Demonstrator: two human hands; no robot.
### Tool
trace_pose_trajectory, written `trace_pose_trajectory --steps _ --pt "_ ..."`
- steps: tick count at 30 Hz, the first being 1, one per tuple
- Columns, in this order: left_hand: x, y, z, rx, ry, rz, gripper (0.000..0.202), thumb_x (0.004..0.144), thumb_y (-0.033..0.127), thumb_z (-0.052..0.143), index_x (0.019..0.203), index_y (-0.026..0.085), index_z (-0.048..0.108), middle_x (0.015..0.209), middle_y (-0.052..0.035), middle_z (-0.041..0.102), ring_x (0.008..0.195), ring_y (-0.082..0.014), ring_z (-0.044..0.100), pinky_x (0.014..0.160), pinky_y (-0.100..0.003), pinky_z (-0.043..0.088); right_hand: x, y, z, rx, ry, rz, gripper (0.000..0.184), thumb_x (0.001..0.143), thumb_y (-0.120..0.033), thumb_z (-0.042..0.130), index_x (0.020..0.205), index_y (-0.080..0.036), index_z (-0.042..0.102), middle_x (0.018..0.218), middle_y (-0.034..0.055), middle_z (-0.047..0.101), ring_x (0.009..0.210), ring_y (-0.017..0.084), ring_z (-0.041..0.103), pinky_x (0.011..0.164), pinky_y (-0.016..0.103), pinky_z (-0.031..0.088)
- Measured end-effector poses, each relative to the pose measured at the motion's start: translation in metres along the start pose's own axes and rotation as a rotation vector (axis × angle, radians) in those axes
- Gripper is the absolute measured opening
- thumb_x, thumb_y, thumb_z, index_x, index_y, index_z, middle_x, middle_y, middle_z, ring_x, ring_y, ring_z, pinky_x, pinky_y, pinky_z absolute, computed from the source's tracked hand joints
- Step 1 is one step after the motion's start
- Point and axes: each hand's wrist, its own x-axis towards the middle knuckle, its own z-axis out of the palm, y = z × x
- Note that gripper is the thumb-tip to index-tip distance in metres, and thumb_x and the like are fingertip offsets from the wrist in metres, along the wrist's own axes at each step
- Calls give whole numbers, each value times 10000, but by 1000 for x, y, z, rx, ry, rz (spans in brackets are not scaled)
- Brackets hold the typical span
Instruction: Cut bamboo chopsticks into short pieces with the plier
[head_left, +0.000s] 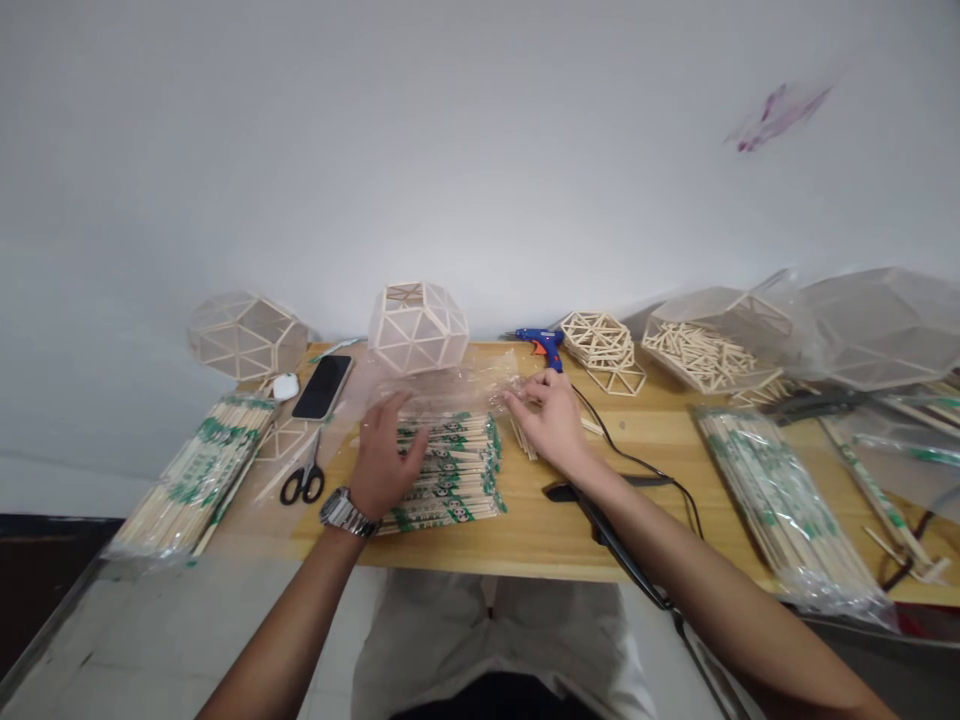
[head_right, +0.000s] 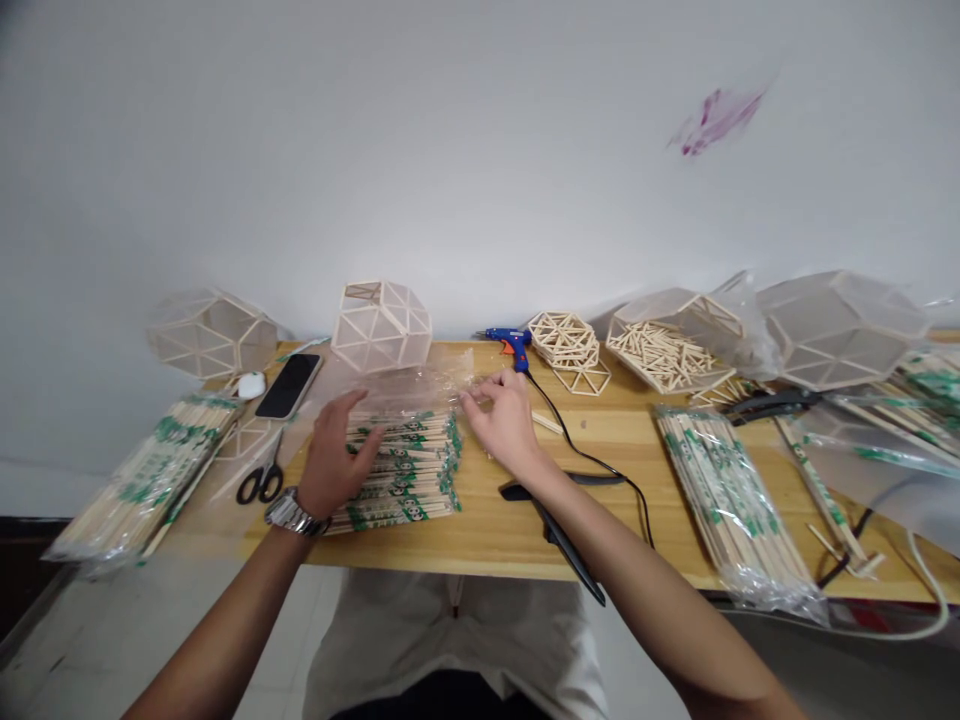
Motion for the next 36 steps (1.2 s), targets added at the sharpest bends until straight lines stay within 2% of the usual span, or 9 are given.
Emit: trace_pose_trajectory --steps 6,10,15,19,22,24,27,31,36 --pt "14 -23 -14 55 66 -98 424 947 326 568 1329 148 533 1298 -179 632 1260 -309 579 1127 -490 455 -2 15 -17 47 -19 -1 330 939 -425 633 701 -209 709 734 58 689 834 253 620 860 390 475" --pt "29 -24 -16 73 133 -68 484 921 319 583 1358 127 503 1319 -200 602 1288 -320 549 1150 -506 431 -5 22 -21 23 -106 31 339 978 -425 575 872 -192 799 823 84 764 821 254 647 817 381 494" --pt "84 -9 -39 115 195 57 500 901 314 584 1377 174 519 1427 -178 529 1395 -331 467 1213 -534 348 -7 18 -18 -50 -90 10 405 972 -421 583 1226 -173 777 980 128 792 825 265 683 812 399 533" --pt "132 -35 -54 188 164 -24 388 902 223 525 1281 188 599 1364 -166 583 1343 -326 515 1176 -528 385 -7 12 -27 -102 -69 -4 482 998 -415 538 1379 -162 690 779 85 748 737 262 673 779 407 546" --pt "148 -82 -50 334 -8 -241 322 902 179 456 1146 152 665 1146 -171 683 1156 -325 620 1068 -503 466 -6 8 -46 -122 29 -67 413 1009 -387 532 1311 -178 722 769 78 745 768 271 673 798 423 551" --pt "150 -112 -41 449 -189 -348 334 876 173 477 1124 122 695 1166 -198 693 1143 -333 632 1047 -481 478 -6 3 -61 -159 140 -149 306 1000 -341 548 1158 -204 771 879 98 774 875 288 676 834 443 552" --pt "146 -143 -24 535 -377 -379 433 885 219 491 1261 112 677 1296 -212 671 1188 -337 626 1022 -453 487 -4 -8 -83 -218 258 -264 185 949 -231 591 990 -233 771 942 89 781 985 302 658 881 469 547" --pt "150 -159 -6 564 -458 -401 476 879 288 532 1289 95 677 1294 -240 681 1218 -370 617 1008 -463 485 1 -20 -100 -236 317 -403 211 857 -86 580 824 -247 712 896 60 770 1034 305 656 945 502 530" --pt "162 -153 -3 547 -456 -396 346 865 269 525 1086 112 740 1184 -243 708 1150 -376 633 958 -474 486 5 -23 -109 -274 372 -497 255 776 -6 581 773 -248 662 1043 56 764 1194 345 606 1031 587 477"
